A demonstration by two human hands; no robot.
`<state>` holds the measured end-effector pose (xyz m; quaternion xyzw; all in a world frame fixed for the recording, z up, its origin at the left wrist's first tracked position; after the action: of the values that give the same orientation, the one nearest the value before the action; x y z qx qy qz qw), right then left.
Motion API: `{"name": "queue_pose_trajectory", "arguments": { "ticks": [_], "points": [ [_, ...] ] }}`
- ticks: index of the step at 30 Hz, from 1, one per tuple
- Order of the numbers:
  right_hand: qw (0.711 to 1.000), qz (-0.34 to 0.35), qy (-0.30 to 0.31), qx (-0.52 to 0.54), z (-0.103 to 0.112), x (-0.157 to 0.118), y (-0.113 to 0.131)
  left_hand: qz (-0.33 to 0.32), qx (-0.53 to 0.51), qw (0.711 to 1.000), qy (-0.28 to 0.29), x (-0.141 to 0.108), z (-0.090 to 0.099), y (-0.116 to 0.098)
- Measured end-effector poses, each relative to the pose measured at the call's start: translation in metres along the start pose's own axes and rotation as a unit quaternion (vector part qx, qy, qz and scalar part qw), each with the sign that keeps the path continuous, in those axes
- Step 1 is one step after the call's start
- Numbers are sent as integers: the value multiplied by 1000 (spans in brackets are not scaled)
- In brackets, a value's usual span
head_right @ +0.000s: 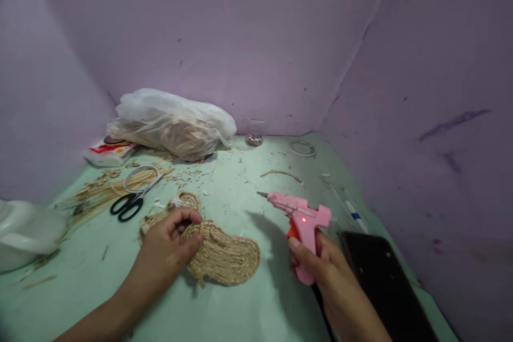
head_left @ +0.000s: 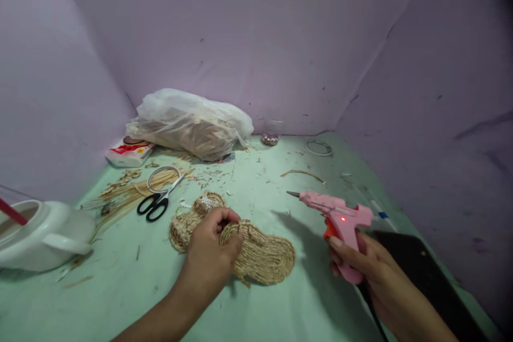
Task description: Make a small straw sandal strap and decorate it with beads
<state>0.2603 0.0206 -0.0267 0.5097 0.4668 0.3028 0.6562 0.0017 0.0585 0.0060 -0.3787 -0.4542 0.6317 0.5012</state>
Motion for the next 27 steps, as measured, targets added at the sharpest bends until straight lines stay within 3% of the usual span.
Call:
{"name": "queue_pose_trajectory", "arguments": {
  "ticks": [5, 11, 14, 21, 27],
  "points": [
    [999, 40, 15, -11, -18, -22, 4, -36, 29, 998, -31, -1, 1, -3],
    [980, 164, 75, -89, -34, -40, 18, -56, 40, 997, -35, -4, 3, -11],
    [969, 185, 95, -131, -35, -44, 16, -56, 34, 997, -34, -5, 3, -12],
    [949, 206, 59, -231, -20, -48, 4, -43, 10, 998, -39, -6, 2, -10],
    [921, 222, 118, -299, -15, -39, -10, -31, 9, 999, -38, -9, 2, -8]
  ]
}}
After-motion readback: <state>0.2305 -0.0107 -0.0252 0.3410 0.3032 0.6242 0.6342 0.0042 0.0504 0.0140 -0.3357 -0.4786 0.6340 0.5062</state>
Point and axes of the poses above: each hand's wrist, its own x-axis towards the middle knuckle, its own z-axis out of the back of the hand, y = z × x, the point moved 8 cm from there along x, towards the middle knuckle, and after that the axes turned 10 degrees about -y, right-handed, at the moved point
